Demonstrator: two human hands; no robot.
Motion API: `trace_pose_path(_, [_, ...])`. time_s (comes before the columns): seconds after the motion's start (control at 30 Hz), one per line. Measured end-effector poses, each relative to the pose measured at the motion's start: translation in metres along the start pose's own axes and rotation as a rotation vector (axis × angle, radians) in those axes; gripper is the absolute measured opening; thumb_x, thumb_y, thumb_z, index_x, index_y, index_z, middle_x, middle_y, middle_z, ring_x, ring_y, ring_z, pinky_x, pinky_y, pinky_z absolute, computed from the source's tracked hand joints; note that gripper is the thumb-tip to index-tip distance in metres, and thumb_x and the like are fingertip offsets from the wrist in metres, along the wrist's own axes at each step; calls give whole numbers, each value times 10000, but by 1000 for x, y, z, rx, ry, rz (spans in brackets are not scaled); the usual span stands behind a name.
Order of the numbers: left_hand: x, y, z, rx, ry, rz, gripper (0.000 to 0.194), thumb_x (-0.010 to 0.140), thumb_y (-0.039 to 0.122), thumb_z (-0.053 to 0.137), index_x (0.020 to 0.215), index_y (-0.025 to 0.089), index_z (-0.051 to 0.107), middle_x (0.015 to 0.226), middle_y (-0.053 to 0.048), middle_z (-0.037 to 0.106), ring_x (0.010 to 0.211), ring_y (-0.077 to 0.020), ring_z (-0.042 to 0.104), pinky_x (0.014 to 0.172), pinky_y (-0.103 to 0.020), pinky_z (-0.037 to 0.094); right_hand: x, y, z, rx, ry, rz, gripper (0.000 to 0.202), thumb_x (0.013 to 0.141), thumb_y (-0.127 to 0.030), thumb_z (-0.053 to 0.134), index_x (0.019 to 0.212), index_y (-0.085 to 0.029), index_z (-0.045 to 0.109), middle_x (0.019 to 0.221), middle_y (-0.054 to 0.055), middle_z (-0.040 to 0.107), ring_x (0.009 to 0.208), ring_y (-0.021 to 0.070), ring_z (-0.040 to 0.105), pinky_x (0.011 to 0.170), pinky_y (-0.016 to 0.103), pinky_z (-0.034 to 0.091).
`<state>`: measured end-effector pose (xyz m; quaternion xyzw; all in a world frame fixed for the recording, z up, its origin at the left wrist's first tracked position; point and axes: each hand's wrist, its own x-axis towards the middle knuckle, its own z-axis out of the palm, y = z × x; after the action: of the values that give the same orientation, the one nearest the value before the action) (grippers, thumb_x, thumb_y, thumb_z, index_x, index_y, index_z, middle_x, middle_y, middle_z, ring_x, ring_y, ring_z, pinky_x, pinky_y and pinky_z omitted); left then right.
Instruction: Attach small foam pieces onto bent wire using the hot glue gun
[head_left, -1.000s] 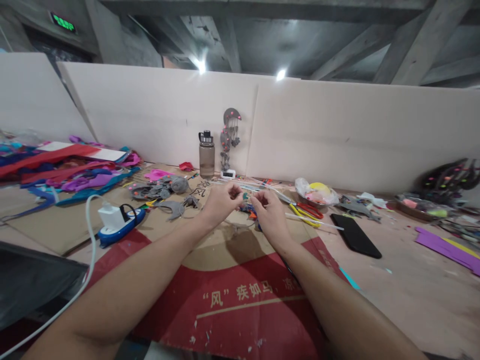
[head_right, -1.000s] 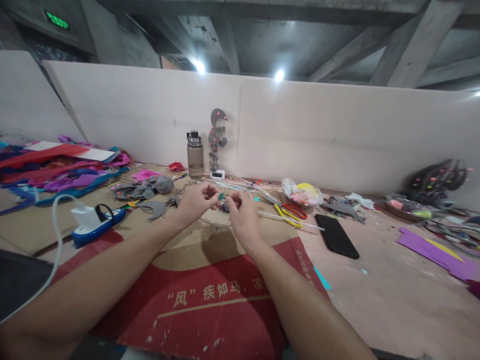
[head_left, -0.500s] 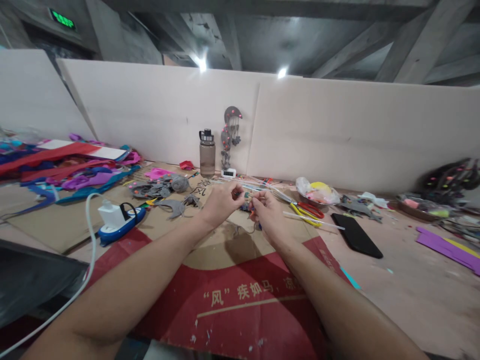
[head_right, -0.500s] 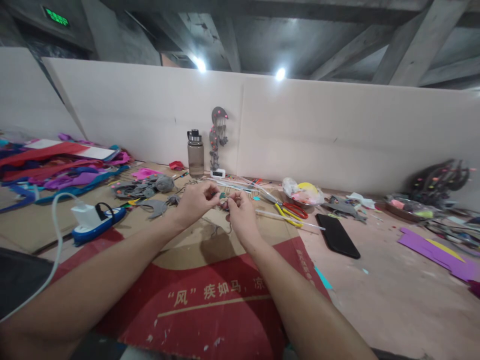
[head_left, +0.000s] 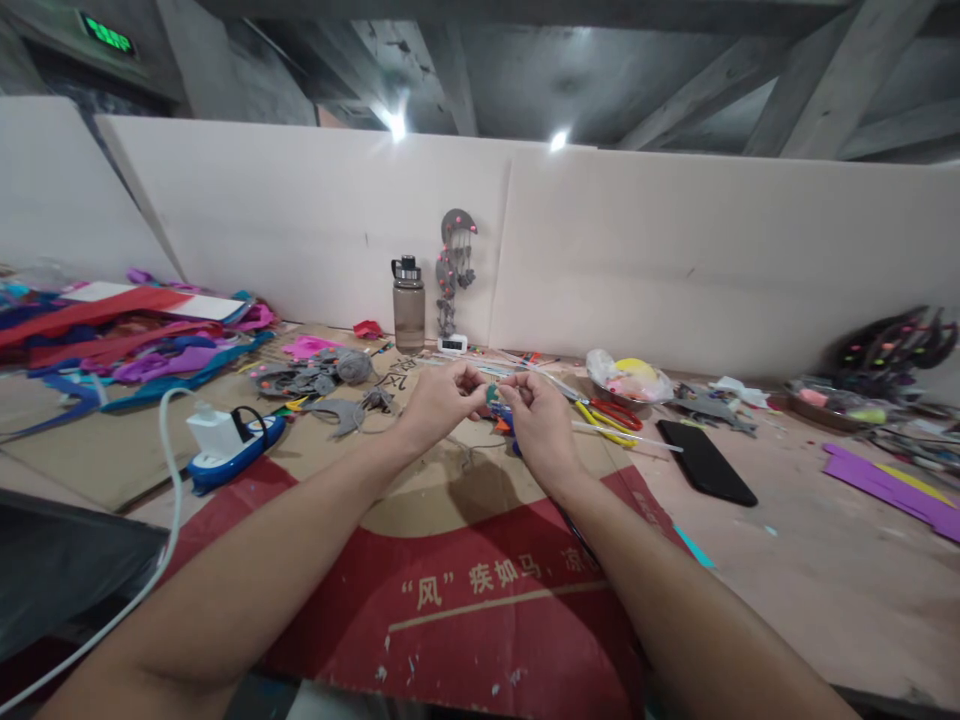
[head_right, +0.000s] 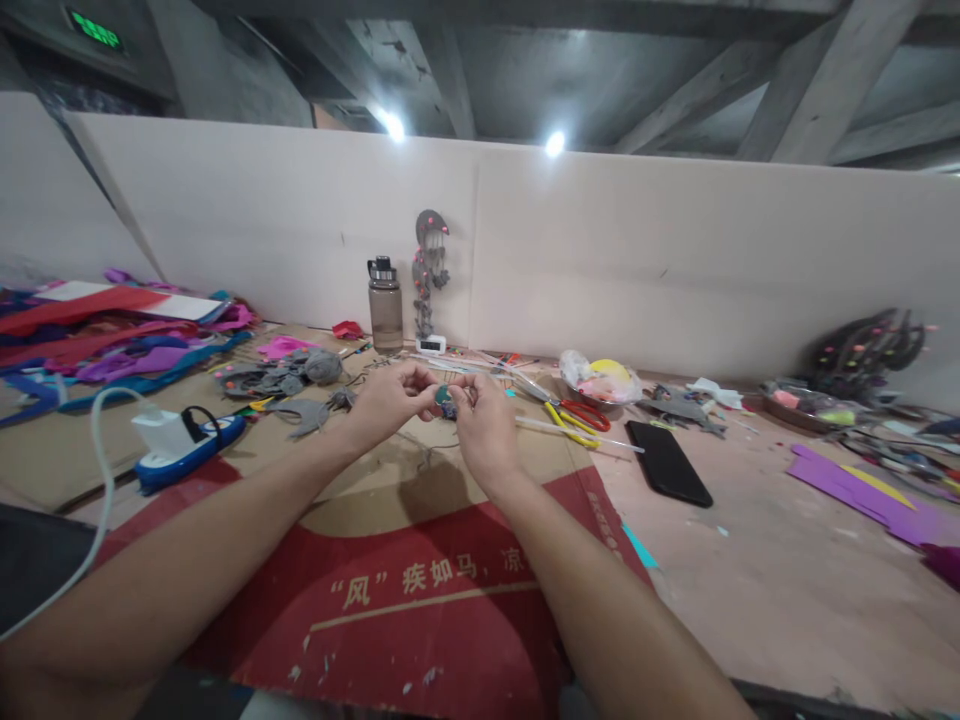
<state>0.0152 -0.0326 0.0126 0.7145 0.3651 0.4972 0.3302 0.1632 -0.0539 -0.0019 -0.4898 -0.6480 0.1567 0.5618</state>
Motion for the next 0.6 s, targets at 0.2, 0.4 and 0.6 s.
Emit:
trace_pose_path(0.2, [0, -2, 1, -38, -20, 17, 94, 734, 237, 637, 739, 164, 577, 624, 0, 637, 533, -123, 640, 478, -207, 521, 0, 3, -2, -20, -24, -12, 150, 856, -339, 538, 875, -228, 637, 806, 34, 631, 696, 177, 554, 587, 282, 419])
trace_pose_path(0.4, [1, -7, -1, 44, -28, 73, 56, 750, 225, 605, 747, 173, 585, 616, -1, 641, 528, -129, 638, 511, -223, 524, 0, 2, -3, -56, -21, -15, 173, 869, -353, 528, 891, -229, 646, 819, 39, 649, 678, 179, 568, 590, 284, 412])
trace_pose_path(0.6, [2, -11, -3, 129, -45, 143, 51, 769, 222, 582, 767, 175, 603, 630, -7, 654, 546, -118, 620, 528, -207, 486, 1, -1, -4, -96, -27, -19, 209, 863, -392, 530, 875, -213, 637, 756, 38, 640, 660, 176, 560, 571, 272, 394])
